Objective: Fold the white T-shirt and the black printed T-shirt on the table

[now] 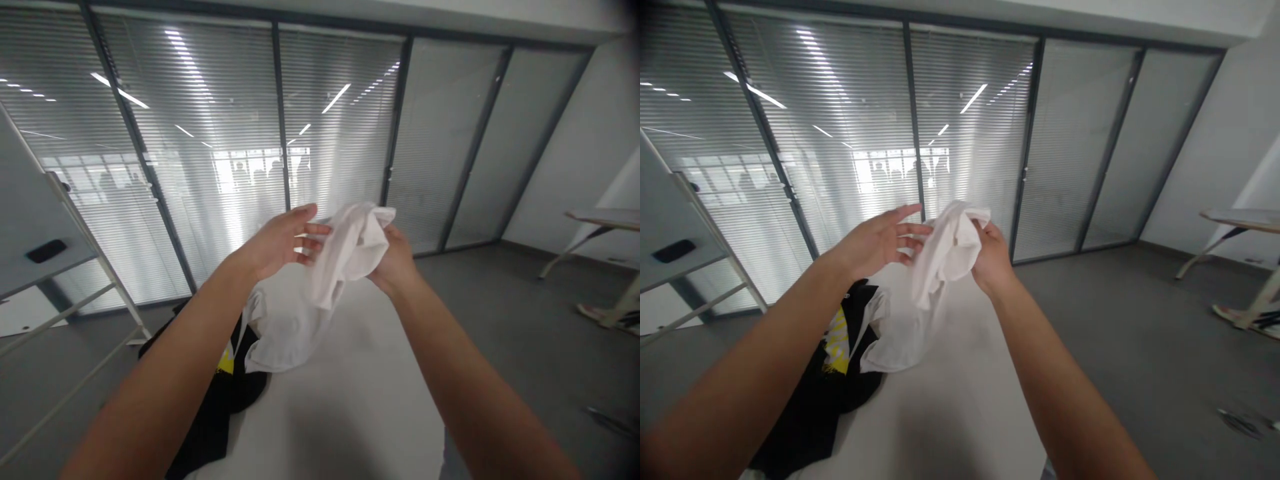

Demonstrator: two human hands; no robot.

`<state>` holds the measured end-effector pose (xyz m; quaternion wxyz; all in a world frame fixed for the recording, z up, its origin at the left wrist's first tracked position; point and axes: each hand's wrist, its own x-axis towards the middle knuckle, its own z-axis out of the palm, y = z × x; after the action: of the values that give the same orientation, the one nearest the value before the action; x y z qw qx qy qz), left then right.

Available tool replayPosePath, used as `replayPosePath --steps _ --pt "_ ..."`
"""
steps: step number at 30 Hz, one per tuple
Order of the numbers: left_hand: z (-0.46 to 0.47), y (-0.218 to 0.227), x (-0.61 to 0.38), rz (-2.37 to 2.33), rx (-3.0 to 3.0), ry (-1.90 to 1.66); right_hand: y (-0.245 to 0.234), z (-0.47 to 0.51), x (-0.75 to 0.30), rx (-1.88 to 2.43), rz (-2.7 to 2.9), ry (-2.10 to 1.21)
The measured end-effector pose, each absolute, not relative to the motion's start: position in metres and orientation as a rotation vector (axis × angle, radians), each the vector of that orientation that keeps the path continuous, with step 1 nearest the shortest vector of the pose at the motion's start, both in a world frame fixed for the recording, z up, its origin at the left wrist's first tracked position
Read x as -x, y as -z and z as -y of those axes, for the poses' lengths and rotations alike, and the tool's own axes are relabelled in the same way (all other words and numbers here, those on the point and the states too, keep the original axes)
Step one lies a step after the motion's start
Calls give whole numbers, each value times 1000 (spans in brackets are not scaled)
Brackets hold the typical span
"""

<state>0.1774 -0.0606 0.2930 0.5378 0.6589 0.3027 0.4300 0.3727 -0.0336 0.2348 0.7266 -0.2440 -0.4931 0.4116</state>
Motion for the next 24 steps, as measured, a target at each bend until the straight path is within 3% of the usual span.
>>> replayPosePath --steps 3,9,16,24 --pt "59 -259 -183 -749 -1795 -940 -223 30 -360 584 1185 -984" --pt "36 -197 -167 -1268 -2156 -969 -210 26 -362 639 1209 -1140" --pt "-3 -214 -98 -1675 -2058 -1420 -214 17 -418 924 1735 -1027" --pt "-7 -236 -35 -1858 -2417 -699 -220 17 -477 1236 2368 -571"
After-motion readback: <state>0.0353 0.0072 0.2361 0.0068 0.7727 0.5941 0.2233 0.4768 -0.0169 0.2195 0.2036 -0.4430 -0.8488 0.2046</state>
